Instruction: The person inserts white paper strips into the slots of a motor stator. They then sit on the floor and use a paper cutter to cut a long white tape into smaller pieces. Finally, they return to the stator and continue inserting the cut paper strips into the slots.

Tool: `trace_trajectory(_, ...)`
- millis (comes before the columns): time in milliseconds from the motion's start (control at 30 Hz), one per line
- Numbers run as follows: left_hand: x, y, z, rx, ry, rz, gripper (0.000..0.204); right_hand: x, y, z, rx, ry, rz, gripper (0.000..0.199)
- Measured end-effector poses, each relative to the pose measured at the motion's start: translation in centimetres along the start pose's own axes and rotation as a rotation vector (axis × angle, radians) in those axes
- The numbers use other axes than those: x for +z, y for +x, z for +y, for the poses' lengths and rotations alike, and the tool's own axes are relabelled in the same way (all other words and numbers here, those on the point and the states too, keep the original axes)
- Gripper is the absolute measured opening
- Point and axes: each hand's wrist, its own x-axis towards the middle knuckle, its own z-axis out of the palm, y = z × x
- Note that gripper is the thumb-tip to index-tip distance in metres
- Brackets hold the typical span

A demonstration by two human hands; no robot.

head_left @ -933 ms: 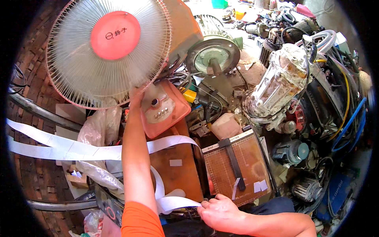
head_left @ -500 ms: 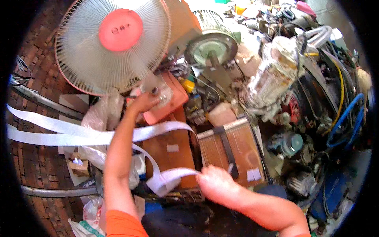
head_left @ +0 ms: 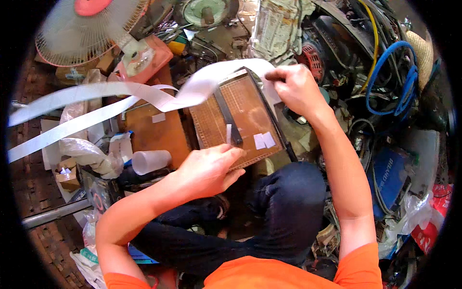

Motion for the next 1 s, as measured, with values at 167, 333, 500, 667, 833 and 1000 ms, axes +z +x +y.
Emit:
trace_trajectory(167,12.0,4.4,-2.6,-0.083,-0.027,-0.030,0.038,2.4,-8.5,9.7,0.365,0.184,0.080,0.040)
trace_trajectory(333,20.6,8.0,-3.3,0.096,0.033,0.405,0.042,6.9,-14.3,14.0,0.547,0.182,0.228,0.027)
trace_trajectory(500,23.5,8.4,-2.1,0.014,0.023,0.441,0.060,9.2,-17.3,17.4,0.763,0.688,0.212,0.030)
trace_trajectory(667,21.6,9.0,-3.6,0.103,0.262,0.276,0.078,9.3,-17.3,15.7,0.857,1.190,0.328,0.031)
trace_trajectory(833,20.8,8.7,-4.6,0.044,0.257,0.277,0.078,9.9,-17.2,14.8,0.882,1.038,0.279,0.032)
trace_trajectory(1000,20.7,9.9,-4.2,0.205,0.357,0.254,0.079,10.9,-18.1,14.5,0.886,1.218,0.392,0.030)
